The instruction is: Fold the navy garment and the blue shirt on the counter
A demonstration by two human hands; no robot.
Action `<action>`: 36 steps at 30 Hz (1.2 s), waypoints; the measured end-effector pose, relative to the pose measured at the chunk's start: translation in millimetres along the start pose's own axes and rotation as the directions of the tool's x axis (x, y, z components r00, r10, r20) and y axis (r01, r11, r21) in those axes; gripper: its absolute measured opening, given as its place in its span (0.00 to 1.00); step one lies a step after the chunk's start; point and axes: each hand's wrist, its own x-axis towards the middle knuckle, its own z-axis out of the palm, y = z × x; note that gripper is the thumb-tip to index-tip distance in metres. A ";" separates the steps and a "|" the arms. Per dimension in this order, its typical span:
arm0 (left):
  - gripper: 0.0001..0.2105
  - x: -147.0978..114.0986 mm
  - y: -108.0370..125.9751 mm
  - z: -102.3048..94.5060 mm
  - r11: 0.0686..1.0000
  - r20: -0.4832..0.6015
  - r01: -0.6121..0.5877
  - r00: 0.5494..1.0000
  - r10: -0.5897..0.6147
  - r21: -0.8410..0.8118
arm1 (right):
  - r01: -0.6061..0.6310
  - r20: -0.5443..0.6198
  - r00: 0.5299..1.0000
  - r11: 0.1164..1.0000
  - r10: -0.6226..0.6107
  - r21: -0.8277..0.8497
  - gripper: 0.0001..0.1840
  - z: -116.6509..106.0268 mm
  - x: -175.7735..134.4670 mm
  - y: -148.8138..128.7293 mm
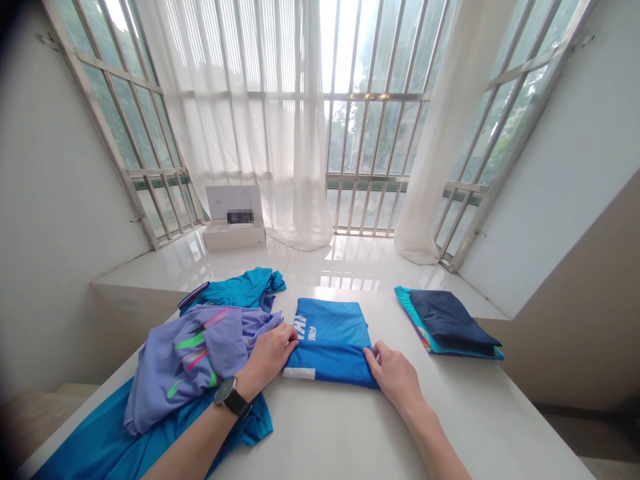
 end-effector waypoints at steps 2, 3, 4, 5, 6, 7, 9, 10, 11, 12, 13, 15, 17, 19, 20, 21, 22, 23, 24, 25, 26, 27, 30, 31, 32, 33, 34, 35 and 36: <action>0.07 0.6 1.7 1.4 0.999 -0.001 -0.011 1.000 0.011 0.051 | -0.006 0.000 1.000 1.000 0.006 -0.014 0.19 -1.6 -1.2 -1.4; 0.08 0.7 3.0 1.3 0.997 -0.007 -0.019 1.000 0.019 0.072 | -0.005 -0.001 1.000 1.000 0.005 -0.022 0.19 -2.2 -1.7 -2.2; 0.09 0.5 4.6 0.8 0.996 -0.022 -0.031 0.999 0.033 0.081 | -0.004 0.000 1.000 0.999 0.004 -0.032 0.19 -2.6 -2.3 -3.0; 0.10 -0.1 6.5 0.1 0.996 -0.045 -0.053 0.997 0.056 0.073 | -0.002 0.001 1.000 0.999 0.002 -0.043 0.19 -2.8 -2.7 -3.7; 0.10 -1.1 8.5 -0.7 0.995 -0.071 -0.087 0.993 0.090 0.046 | -0.001 0.001 1.000 0.998 0.001 -0.057 0.20 -2.8 -3.0 -4.2; 0.10 -2.6 10.4 -1.0 0.991 -0.092 -0.136 0.986 0.136 0.007 | -0.001 0.001 1.000 0.997 0.001 -0.071 0.20 -2.9 -3.2 -4.4; 0.11 -6.7 13.5 0.3 0.961 -0.086 -0.270 0.961 0.264 -0.063 | -0.009 -0.007 1.000 0.995 0.008 -0.099 0.20 -3.3 -3.1 -3.9; 0.14 -9.1 14.2 2.2 0.940 -0.060 -0.332 0.943 0.328 -0.078 | -0.014 -0.017 1.000 0.994 0.012 -0.106 0.19 -3.9 -2.8 -3.2; 0.17 -11.5 14.3 4.8 0.923 -0.023 -0.377 0.926 0.376 -0.076 | -0.020 -0.035 0.999 0.994 0.017 -0.105 0.18 -4.9 -2.4 -2.4; 0.20 -13.6 14.0 7.9 0.912 0.018 -0.404 0.914 0.406 -0.064 | -0.030 -0.065 0.998 0.995 0.024 -0.097 0.17 -6.1 -2.1 -1.4; 0.22 -15.3 13.2 11.1 0.908 0.053 -0.416 0.907 0.418 -0.047 | -0.039 -0.111 0.993 0.996 0.029 -0.081 0.17 -7.6 -1.9 -0.6; 0.23 -17.3 11.6 17.0 0.910 0.093 -0.413 0.906 0.414 -0.024 | -0.030 -0.244 0.970 0.999 0.020 -0.037 0.17 -10.1 -2.3 -0.3; 0.24 -17.8 11.1 21.3 0.914 0.111 -0.405 0.908 0.404 -0.021 | 0.044 -0.366 0.930 0.999 -0.043 -0.007 0.20 -10.5 -4.4 -2.9; 0.24 -18.0 12.7 24.4 0.922 0.116 -0.387 0.914 0.388 -0.027 | 0.188 -0.396 0.902 0.982 -0.173 0.000 0.21 -7.7 -8.1 -9.1; 0.24 -18.4 14.2 25.7 0.927 0.117 -0.375 0.919 0.376 -0.031 | 0.266 -0.371 0.895 0.964 -0.248 0.000 0.21 -5.3 -10.2 -13.1; 0.24 -18.9 15.9 27.0 0.932 0.117 -0.360 0.925 0.362 -0.038 | 0.335 -0.327 0.890 0.942 -0.317 0.000 0.21 -2.6 -12.2 -17.4; 0.24 -19.6 17.7 27.9 0.937 0.118 -0.346 0.930 0.349 -0.049 | 0.388 -0.272 0.887 0.922 -0.372 0.003 0.20 0.0 -14.0 -21.6; 0.24 -20.4 19.5 28.4 0.941 0.121 -0.332 0.934 0.338 -0.061 | 0.419 -0.216 0.887 0.908 -0.409 0.005 0.19 2.3 -15.3 -25.1; 0.24 -21.2 21.0 28.3 0.944 0.125 -0.322 0.936 0.329 -0.074 | 0.431 -0.164 0.891 0.903 -0.424 0.006 0.18 4.0 -16.2 -27.6; 0.25 -21.8 22.4 27.2 0.945 0.131 -0.316 0.937 0.325 -0.085 | 0.423 -0.122 0.900 0.906 -0.419 0.003 0.17 4.7 -16.5 -28.9; 0.25 -22.2 23.5 25.1 0.945 0.133 -0.314 0.937 0.324 -0.093 | 0.403 -0.088 0.911 0.915 -0.402 -0.001 0.16 4.5 -16.3 -28.8; 0.25 -22.2 24.5 22.0 0.944 0.130 -0.315 0.936 0.326 -0.096 | 0.379 -0.061 0.924 0.926 -0.378 -0.008 0.15 3.5 -15.6 -27.3; 0.22 -20.9 28.1 8.4 0.944 0.096 -0.316 0.941 0.324 -0.095 | 0.327 -0.008 0.945 0.945 -0.328 -0.024 0.14 -2.5 -11.5 -17.0; 0.21 -20.6 30.0 3.7 0.947 0.083 -0.306 0.946 0.314 -0.095 | 0.322 0.001 0.947 0.946 -0.323 -0.028 0.14 -4.6 -9.6 -12.6; 0.19 -20.6 32.3 -0.6 0.951 0.073 -0.293 0.951 0.301 -0.095 | 0.320 0.002 0.948 0.947 -0.320 -0.035 0.14 -6.2 -7.5 -8.3; 0.18 -21.1 35.1 -4.1 0.953 0.069 -0.286 0.953 0.293 -0.098 | 0.316 -0.004 0.948 0.947 -0.317 -0.046 0.14 -7.4 -5.4 -4.2; 0.17 -22.1 38.1 -6.6 0.952 0.072 -0.289 0.952 0.297 -0.102 | 0.311 -0.016 0.950 0.948 -0.312 -0.060 0.15 -7.9 -3.4 -0.5; 0.16 -23.6 41.3 -8.3 0.946 0.080 -0.305 0.946 0.315 -0.112 | 0.302 -0.032 0.952 0.950 -0.305 -0.075 0.15 -7.9 -1.5 2.7; 0.15 -25.3 44.5 -9.1 0.933 0.095 -0.336 0.933 0.348 -0.128 | 0.293 -0.048 0.954 0.952 -0.297 -0.085 0.16 -7.4 0.1 5.2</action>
